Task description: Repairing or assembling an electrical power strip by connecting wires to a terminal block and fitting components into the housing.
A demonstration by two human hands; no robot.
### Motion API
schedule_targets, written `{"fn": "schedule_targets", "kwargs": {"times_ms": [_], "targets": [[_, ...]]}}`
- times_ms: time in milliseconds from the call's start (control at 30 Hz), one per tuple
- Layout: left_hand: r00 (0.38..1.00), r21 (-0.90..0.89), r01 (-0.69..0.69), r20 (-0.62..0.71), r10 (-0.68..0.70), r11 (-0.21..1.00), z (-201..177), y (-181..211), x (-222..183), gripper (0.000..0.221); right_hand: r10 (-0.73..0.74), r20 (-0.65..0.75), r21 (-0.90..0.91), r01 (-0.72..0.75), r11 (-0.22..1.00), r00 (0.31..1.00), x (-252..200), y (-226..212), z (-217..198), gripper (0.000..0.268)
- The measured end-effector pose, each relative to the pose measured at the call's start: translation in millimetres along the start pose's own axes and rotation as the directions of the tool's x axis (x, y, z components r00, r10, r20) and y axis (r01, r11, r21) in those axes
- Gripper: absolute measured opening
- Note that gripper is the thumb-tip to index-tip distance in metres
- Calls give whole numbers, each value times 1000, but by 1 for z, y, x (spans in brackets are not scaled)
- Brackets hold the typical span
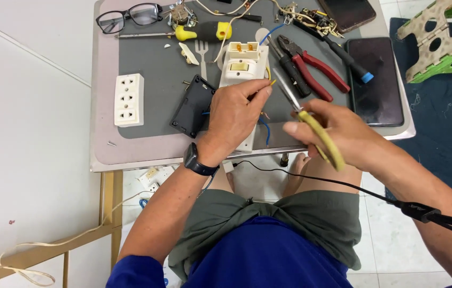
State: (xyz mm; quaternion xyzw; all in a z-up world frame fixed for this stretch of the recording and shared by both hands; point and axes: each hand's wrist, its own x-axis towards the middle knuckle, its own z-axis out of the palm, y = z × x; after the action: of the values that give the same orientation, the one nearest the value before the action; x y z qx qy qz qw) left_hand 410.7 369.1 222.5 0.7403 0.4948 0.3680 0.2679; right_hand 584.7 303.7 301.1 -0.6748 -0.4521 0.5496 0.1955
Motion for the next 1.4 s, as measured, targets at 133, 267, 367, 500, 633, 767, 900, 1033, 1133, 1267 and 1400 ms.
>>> {"fn": "schedule_targets", "kwargs": {"times_ms": [133, 267, 367, 500, 633, 767, 900, 1033, 1133, 1267, 1400], "targets": [[998, -79, -21, 61, 26, 997, -1, -2, 0, 18, -78, -36, -257, 66, 964, 996, 7, 7, 3, 65], [986, -158, -76, 134, 98, 984, -4, 1, 2, 16, -166, -86, -364, 124, 923, 982, 3, 9, 9, 50], [978, -129, -96, 171, 118, 987, 2, -5, 3, 16, -193, -116, -400, 133, 907, 974, 15, 15, 9, 53], [979, -166, -94, 165, 121, 982, 6, -15, 6, 16, -242, -181, -379, 159, 912, 953, 14, 11, 9, 56], [976, -145, -96, 180, 121, 985, 14, -27, 10, 17, -271, -219, -287, 203, 936, 937, 30, 28, 12, 44], [981, -142, -45, 179, 71, 989, 23, -32, 15, 18, -319, -248, -247, 258, 934, 915, 45, 43, 12, 40], [984, -114, -30, 173, 49, 993, 26, -26, 16, 18, -338, -258, -236, 280, 931, 905, 53, 53, 12, 38], [980, -60, 33, 196, -21, 998, 23, -16, 16, 19, -363, -261, -199, 319, 927, 894, 60, 62, 12, 32], [982, -5, 62, 177, -60, 998, 25, -20, 20, 19, -322, -238, -147, 294, 944, 916, 45, 46, 10, 26], [985, -175, 115, 149, -90, 978, 16, -22, 14, 26, -193, -197, 32, 203, 979, 961, 36, 35, 0, 32], [968, -276, 145, 239, -79, 950, -12, -5, 3, 28, -172, -162, 59, 184, 981, 972, 26, 24, -13, 30]]}}
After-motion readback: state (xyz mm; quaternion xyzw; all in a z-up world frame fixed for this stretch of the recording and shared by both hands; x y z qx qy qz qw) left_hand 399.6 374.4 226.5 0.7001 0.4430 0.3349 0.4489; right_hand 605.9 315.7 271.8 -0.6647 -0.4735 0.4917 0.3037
